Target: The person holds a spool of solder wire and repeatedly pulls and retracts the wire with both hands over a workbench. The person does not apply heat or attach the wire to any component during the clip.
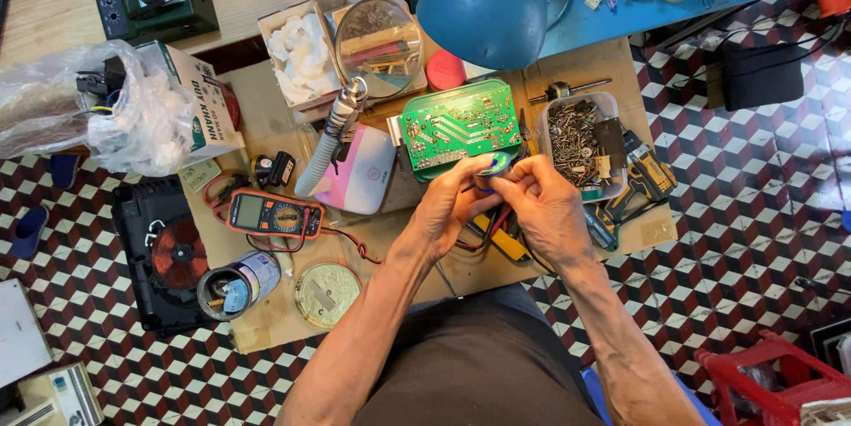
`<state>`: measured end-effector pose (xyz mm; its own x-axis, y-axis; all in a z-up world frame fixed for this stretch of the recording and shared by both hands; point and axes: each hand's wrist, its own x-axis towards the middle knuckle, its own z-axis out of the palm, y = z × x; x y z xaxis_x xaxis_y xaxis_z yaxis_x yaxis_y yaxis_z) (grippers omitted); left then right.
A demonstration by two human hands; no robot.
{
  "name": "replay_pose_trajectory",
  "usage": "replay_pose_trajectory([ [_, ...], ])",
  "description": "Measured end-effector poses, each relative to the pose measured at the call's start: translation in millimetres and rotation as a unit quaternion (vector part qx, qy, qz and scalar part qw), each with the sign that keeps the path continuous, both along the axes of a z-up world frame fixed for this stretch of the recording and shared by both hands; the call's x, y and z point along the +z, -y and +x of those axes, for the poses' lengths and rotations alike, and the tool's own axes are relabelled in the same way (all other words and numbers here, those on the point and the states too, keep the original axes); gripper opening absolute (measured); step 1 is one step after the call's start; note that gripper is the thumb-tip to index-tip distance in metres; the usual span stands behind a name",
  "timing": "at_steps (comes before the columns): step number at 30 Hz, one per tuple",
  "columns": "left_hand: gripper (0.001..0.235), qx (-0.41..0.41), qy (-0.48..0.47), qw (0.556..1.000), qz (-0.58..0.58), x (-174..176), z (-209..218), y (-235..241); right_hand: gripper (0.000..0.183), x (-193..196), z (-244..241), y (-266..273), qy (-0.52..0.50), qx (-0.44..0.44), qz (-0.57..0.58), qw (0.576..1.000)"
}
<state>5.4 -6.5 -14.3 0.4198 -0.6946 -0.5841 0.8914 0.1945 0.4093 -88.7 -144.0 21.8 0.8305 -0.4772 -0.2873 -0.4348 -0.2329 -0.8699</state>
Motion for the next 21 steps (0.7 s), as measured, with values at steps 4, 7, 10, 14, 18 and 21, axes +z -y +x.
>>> replay_pose_trajectory([
  [4,0.038,-0.038,0.066,0.995,-0.065,6.8,5.3,-7.5,0.02,-5.6,-1.3,5.4,0.08,-0.053,0.107,0.99],
  [7,0.035,-0.008,0.099,0.993,-0.068,3.7,1.0,-6.0,0.019,-8.9,-2.5,3.9,0.139,-0.075,0.194,0.968],
  [10,0.033,0.054,0.083,0.991,-0.086,-4.3,-9.2,2.2,0.015,-11.9,-1.8,-2.3,0.098,-0.117,0.23,0.961],
  [14,0.034,0.133,0.035,0.978,-0.157,-12.1,-27.3,8.3,0.012,-13.8,-2.4,-10.4,0.127,-0.141,0.33,0.925],
  [18,0.042,0.144,-0.021,0.984,-0.107,-13.6,-30.7,6.1,0.011,-9.4,-5.1,-12.2,0.107,-0.118,0.325,0.932],
  [21,0.04,0.162,-0.06,0.982,-0.078,-14.6,-25.8,4.4,0.014,-3.3,-8.1,-10.6,0.054,-0.092,0.283,0.953],
])
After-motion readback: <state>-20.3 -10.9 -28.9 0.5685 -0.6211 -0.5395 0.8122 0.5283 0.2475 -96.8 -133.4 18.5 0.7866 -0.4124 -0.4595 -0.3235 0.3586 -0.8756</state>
